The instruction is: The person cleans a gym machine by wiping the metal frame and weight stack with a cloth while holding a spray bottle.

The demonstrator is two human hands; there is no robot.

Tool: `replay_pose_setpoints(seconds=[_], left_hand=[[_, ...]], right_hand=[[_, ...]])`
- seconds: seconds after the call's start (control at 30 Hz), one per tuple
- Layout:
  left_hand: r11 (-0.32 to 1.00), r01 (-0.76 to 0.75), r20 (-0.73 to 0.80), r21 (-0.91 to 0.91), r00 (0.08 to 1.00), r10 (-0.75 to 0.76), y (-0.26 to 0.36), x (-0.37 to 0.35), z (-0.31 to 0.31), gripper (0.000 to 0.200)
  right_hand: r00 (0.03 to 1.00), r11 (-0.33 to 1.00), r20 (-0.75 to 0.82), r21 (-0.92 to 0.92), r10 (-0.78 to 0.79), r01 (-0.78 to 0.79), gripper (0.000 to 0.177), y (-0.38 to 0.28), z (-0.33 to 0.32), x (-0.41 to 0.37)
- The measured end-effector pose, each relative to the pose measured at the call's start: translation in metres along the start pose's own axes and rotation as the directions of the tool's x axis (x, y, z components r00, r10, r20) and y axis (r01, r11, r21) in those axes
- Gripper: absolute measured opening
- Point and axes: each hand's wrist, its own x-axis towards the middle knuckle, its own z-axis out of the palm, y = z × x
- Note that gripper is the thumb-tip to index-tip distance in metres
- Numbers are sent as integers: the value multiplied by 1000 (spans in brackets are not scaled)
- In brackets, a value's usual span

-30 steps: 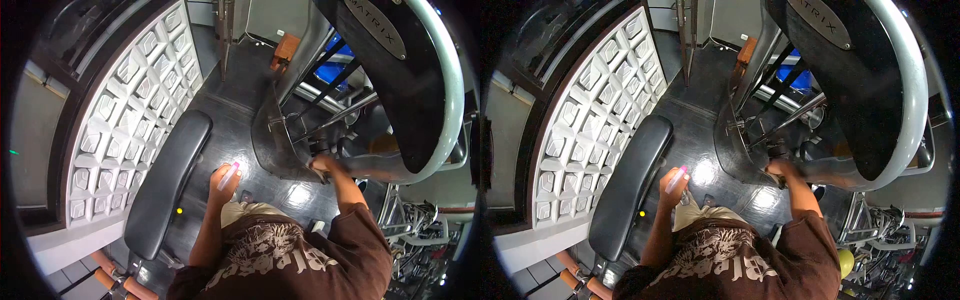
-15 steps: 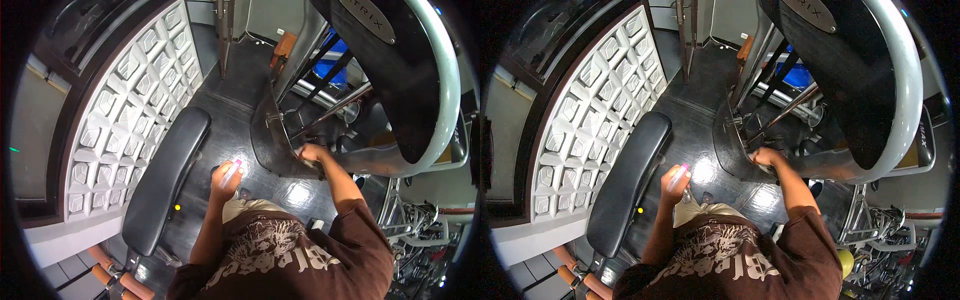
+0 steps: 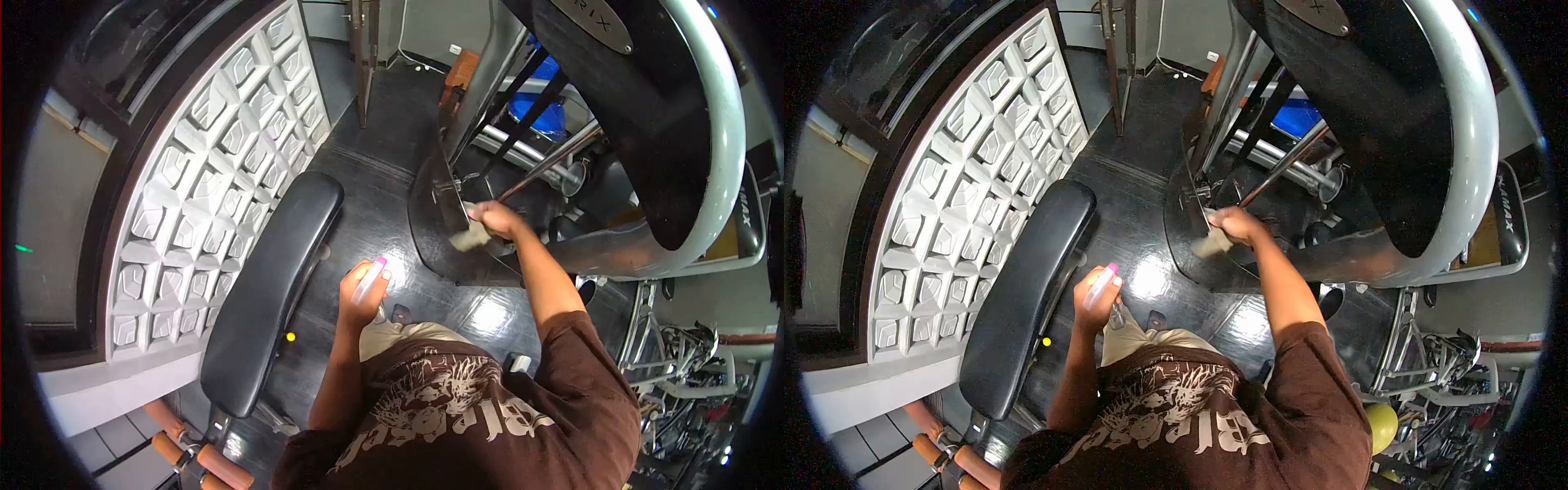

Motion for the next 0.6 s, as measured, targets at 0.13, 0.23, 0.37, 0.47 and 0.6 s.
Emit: replay_pose_setpoints(seconds=[0.13,0.23,0.37,0.47,0.6], left_hand=[[999,-44,44,-4,998,44,13,2,8,9],[998,-40,42,-38,998,42,13,2,12,8],[998,-51,51,-33,997,53,-1,-2,6,6],[998,-36,34,-51,999,38,5,-6,3,6],[996,-20,14,-83,1000,21,1,-9,-1,7]], right_hand=[[999,999,-6,13,51,-51,27,-6,14,-24],[977,977,89,-114,192,-181,36,35,-16,-40],[857,614,-69,-668,511,-420,39,18,-27,-87],[847,342,-215,-845,486,-411,38,46,-32,-47],[964,323,-93,-930,249,-173,37,34,-21,-21]])
